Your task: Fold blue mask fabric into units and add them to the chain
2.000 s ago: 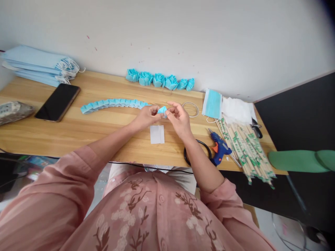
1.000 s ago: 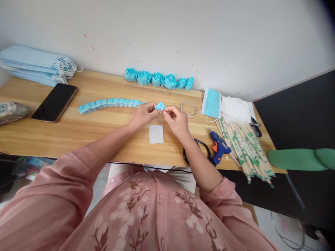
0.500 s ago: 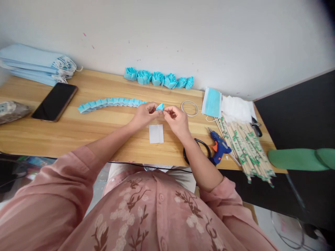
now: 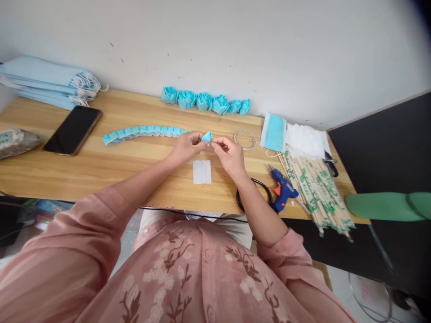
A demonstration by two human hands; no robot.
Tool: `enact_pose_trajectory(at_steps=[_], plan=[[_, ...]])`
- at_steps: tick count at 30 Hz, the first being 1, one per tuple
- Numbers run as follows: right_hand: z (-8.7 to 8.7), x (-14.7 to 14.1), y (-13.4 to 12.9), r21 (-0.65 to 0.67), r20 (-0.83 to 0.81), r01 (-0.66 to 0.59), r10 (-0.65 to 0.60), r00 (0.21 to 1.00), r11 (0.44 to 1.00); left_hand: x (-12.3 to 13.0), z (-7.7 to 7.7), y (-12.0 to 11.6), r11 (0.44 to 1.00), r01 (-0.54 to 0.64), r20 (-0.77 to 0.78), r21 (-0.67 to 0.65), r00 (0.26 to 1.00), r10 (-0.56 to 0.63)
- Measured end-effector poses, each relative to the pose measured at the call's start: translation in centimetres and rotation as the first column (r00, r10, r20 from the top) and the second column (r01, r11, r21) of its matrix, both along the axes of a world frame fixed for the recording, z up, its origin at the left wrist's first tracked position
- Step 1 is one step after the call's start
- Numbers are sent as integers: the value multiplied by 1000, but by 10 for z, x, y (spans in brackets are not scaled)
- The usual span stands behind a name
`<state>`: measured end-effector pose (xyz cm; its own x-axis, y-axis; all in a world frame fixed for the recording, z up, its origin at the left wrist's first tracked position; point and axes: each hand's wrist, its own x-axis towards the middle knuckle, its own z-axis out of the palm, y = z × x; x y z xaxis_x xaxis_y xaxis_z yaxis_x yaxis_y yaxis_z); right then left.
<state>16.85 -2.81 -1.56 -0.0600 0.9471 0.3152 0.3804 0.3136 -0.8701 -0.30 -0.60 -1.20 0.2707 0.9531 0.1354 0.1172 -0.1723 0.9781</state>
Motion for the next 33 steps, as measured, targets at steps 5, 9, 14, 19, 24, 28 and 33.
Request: enact_pose_trajectory(at_steps=[5, 9, 14, 19, 24, 28, 33], plan=[[1, 0, 0, 6, 29, 0, 0, 1000, 1000, 0, 0, 0, 1000, -10, 1, -16, 1000, 10], [1, 0, 0, 12, 39, -2, 2, 999, 1000, 0, 1, -1, 1000, -3, 15, -29, 1000, 4], [0, 0, 0, 39, 58, 6, -8, 998, 999, 0, 2, -1, 999, -6, 18, -44, 1000, 7], [0, 0, 0, 55, 76, 9, -13, 997, 998, -1, 2, 0, 999, -4, 18, -43, 1000, 5], [-1, 1, 0, 65, 89, 5, -10, 996, 998, -1, 2, -1, 999, 2, 22, -39, 1000, -1], [-1, 1, 0, 92, 109, 13, -23, 994, 996, 0, 2, -1, 999, 0, 19, -42, 1000, 1], [0, 0, -1, 101, 127, 52, -64, 990, 994, 0, 2, -1, 999, 14, 36, -51, 999, -13]])
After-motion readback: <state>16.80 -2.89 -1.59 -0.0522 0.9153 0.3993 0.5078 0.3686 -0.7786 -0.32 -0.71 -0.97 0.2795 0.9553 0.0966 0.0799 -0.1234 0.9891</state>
